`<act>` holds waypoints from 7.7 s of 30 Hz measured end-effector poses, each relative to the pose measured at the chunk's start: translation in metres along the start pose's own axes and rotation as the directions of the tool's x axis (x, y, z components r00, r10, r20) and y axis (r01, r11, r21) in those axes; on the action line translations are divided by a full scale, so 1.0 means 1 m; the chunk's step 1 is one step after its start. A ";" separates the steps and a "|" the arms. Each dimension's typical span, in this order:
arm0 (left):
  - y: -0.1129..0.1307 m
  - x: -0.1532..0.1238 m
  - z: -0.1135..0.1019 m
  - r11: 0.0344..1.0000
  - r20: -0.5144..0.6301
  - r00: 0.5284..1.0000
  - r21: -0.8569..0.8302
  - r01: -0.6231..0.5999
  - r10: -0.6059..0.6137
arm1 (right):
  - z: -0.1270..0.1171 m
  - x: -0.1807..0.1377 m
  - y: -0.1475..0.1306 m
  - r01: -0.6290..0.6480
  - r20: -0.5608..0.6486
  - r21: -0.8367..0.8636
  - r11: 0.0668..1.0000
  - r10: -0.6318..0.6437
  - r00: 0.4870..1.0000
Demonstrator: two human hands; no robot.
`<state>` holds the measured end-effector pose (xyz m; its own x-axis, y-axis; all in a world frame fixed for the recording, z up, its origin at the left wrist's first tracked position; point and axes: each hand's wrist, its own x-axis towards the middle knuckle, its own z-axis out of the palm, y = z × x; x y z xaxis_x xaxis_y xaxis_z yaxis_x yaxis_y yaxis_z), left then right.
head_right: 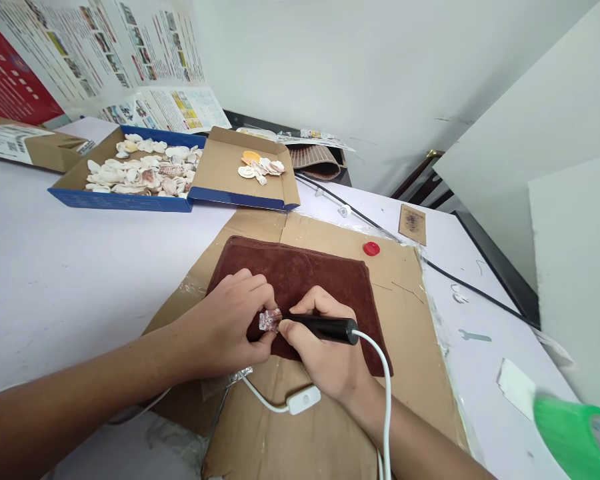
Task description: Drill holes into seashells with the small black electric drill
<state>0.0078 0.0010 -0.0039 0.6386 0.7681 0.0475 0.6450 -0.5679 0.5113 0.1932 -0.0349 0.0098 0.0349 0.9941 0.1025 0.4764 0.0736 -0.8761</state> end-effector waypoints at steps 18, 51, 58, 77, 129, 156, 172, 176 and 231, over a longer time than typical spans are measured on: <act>-0.004 0.000 -0.009 0.993 -0.082 0.993 -0.074 -0.096 0.090 | -0.006 0.007 0.020 -0.173 -0.009 0.584 0.793 0.219 0.976; -0.008 -0.003 -0.005 0.993 -0.064 0.994 -0.066 -0.096 0.092 | -0.009 0.000 0.013 0.032 -0.006 0.024 0.999 -0.032 0.999; -0.007 -0.002 -0.004 0.994 -0.061 0.995 -0.061 -0.088 0.084 | -0.007 0.001 0.014 0.025 0.014 0.009 1.000 -0.025 1.000; -0.006 -0.002 -0.005 0.997 -0.020 0.997 -0.025 -0.069 0.068 | -0.004 0.001 0.009 0.046 0.024 -0.022 0.999 -0.046 0.999; 0.000 -0.001 -0.006 1.000 0.027 0.999 0.017 -0.022 0.021 | -0.005 0.000 0.010 0.038 0.048 -0.039 0.999 -0.036 0.998; -0.005 -0.003 -0.005 0.986 -0.154 0.984 -0.128 -0.107 0.087 | -0.007 0.000 0.012 0.015 -0.040 0.064 0.998 -0.012 0.999; -0.007 -0.003 -0.005 0.983 -0.158 0.984 -0.153 -0.102 0.078 | -0.009 0.001 0.011 -0.016 -0.050 0.088 0.996 0.021 0.999; -0.006 -0.003 -0.005 0.982 -0.159 0.984 -0.156 -0.103 0.078 | -0.010 0.001 0.011 -0.029 -0.051 0.083 0.996 0.033 0.998; 0.025 -0.023 0.007 0.758 0.071 0.761 0.068 -0.648 0.644 | -0.016 0.019 0.026 -0.088 -0.139 0.677 0.730 0.244 0.960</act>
<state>0.0119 -0.0331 0.0020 0.9317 0.1977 0.3046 0.1036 -0.9487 0.2988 0.2200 -0.0155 -0.0037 0.2717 0.9611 -0.0502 -0.2503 0.0203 -0.9680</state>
